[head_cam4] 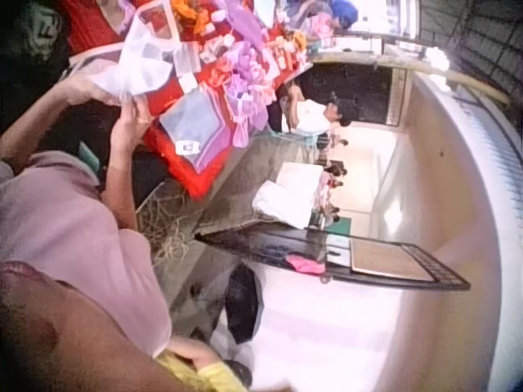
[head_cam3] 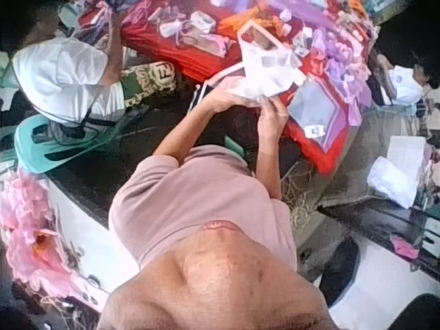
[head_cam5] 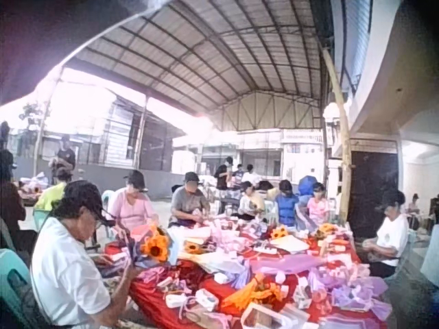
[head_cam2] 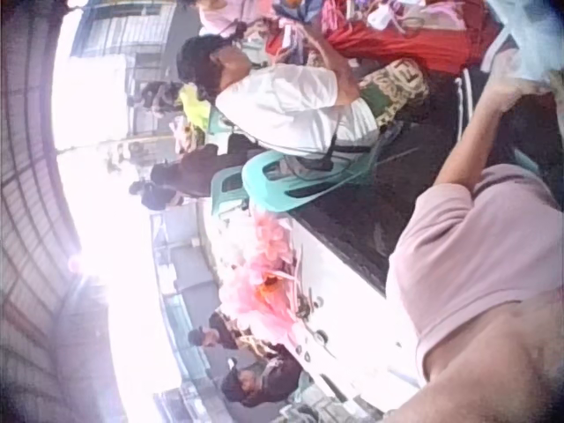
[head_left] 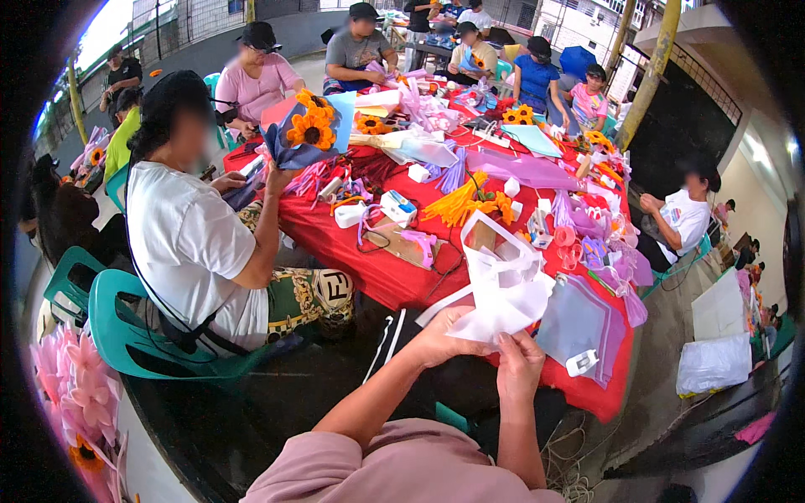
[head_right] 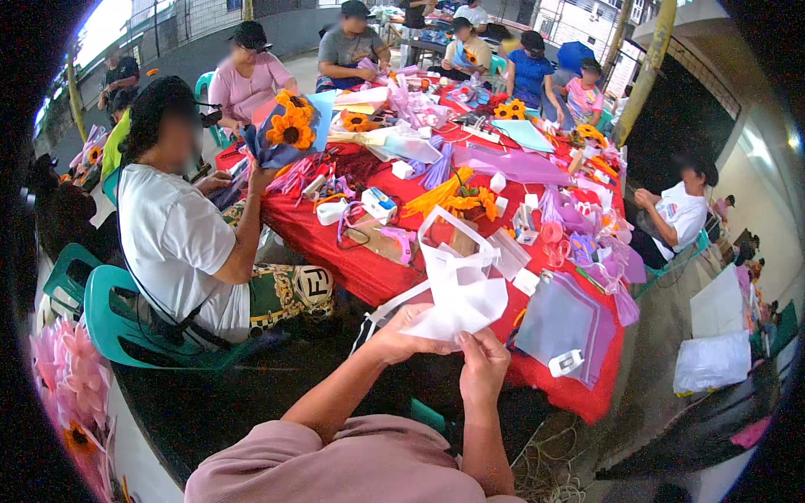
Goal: The person assembles a bouquet of artificial sunflowers by using tape to attach decorative white paper to a cardboard base and then grouping the flowers together.
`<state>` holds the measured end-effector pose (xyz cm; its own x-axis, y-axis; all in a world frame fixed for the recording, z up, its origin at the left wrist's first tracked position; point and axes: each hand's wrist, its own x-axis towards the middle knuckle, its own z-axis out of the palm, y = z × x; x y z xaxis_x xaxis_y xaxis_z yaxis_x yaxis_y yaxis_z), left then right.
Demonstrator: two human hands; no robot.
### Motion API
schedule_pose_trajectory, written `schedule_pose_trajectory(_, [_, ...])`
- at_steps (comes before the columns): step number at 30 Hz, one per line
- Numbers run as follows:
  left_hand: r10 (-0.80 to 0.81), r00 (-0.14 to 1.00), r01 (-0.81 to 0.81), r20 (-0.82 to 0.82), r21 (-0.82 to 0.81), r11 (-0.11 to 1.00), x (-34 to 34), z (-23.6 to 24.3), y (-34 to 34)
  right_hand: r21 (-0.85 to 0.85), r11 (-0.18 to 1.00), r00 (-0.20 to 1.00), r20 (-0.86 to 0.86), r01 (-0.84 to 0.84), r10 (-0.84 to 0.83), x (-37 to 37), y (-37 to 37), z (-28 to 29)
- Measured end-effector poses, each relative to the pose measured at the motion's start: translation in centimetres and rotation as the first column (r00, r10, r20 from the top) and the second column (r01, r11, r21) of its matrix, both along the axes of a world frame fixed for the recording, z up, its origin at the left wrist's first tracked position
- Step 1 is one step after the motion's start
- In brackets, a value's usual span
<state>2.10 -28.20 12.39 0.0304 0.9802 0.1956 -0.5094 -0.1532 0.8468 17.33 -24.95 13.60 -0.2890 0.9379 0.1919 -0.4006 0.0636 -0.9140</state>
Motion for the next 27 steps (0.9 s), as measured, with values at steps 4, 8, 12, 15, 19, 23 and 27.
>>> schedule_pose_trajectory(4, [0.029, 0.999, -0.026, 0.029, -0.082, 0.996, 0.5, -0.7, 0.7, 0.155, 0.987, 0.992, 0.105, 0.049, -0.066, 0.3, 0.7, -0.9])
schedule_pose_trajectory(8, [0.049, 0.998, -0.045, 0.033, -0.13, 0.991, 0.2, -1.2, 1.2, 0.142, 0.987, 0.983, 0.152, 0.08, -0.102, -0.3, 0.8, -0.6])
schedule_pose_trajectory(12, [0.078, 0.995, -0.067, 0.064, -0.164, 0.984, 0.3, -2.3, 2.3, 0.066, 0.996, 0.995, 0.076, 0.053, -0.058, -0.7, 1.6, -1.3])
schedule_pose_trajectory(15, [0.117, 0.991, -0.102, 0.071, -0.182, 0.978, 0.1, -2.8, 3.0, 0.05, 0.999, 0.999, 0.029, 0.017, -0.018, -0.9, 2.6, -1.9])
schedule_pose_trajectory(19, [0.137, 0.99, -0.125, 0.04, -0.215, 0.969, -0.2, -3.6, 4.0, 0.128, 0.991, 0.996, 0.082, 0.031, -0.042, -1.2, 4.1, -3.7])
schedule_pose_trajectory(23, [0.161, 0.987, -0.153, 0.021, -0.201, 0.967, -0.4, -4.2, 4.9, 0.192, 0.974, 0.967, 0.199, 0.123, -0.161, -2.3, 5.0, -4.1])
schedule_pose_trajectory(27, [0.231, 0.971, -0.239, -0.063, -0.192, 0.952, -0.7, -4.0, 5.7, 0.325, 0.934, 0.909, 0.327, 0.148, -0.257, -3.1, 6.1, -4.4])
